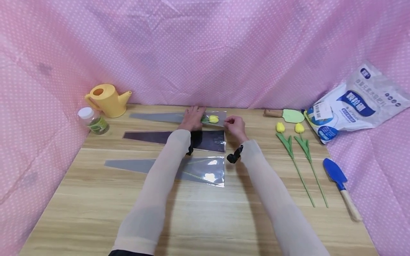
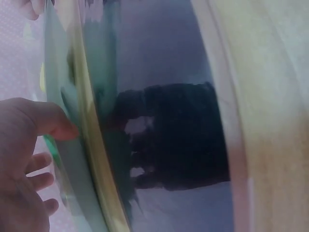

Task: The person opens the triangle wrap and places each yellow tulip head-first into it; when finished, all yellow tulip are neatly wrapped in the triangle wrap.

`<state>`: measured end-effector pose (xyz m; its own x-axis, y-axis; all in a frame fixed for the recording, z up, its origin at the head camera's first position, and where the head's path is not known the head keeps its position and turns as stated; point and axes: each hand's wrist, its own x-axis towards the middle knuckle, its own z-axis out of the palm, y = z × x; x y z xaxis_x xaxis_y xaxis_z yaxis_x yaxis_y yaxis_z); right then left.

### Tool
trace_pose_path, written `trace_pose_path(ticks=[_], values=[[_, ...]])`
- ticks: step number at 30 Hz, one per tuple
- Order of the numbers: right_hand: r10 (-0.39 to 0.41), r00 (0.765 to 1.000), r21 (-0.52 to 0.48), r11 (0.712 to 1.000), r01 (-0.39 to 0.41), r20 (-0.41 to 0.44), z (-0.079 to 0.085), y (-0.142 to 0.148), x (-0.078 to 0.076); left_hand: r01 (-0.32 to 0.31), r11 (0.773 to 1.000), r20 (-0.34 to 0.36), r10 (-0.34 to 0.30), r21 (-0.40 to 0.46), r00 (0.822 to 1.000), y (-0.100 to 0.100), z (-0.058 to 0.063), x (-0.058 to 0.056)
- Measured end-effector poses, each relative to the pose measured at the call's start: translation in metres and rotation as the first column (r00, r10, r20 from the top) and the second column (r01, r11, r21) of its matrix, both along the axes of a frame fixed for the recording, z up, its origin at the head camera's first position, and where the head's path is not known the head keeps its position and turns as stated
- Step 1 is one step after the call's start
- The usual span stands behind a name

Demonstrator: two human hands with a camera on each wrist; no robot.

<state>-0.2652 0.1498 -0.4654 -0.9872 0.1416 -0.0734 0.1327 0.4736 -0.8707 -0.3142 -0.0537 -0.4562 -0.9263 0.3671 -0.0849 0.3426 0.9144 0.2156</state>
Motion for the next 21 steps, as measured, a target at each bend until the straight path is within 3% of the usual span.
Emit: trace_pose_path(ticks=[7, 12, 18, 21], values=[[-0.006, 0.999, 0.076, 0.997, 0.009, -0.034, -0.004, 0.001, -0.005, -0.028, 0.999, 0.033, 0.029, -0.016, 0.999, -0.004, -0.003, 0.003], [-0.029, 0.998, 0.13, 0.991, 0.035, -0.052, -0.007, 0.002, -0.007, 0.009, 1.0, 0.099, -0.006, -0.024, 0.995, -0.01, -0.001, 0.007], [-0.009, 1.0, 0.165, 0.986, 0.014, -0.029, -0.009, -0.001, -0.009, -0.009, 0.998, 0.286, -0.007, 0.054, 0.958, -0.02, 0.001, 0.012], [0.023, 1.0, 0.173, 0.985, -0.023, 0.0, -0.009, -0.002, -0.011, -0.031, 0.997, 0.313, 0.006, 0.074, 0.95, -0.023, 0.001, 0.013]])
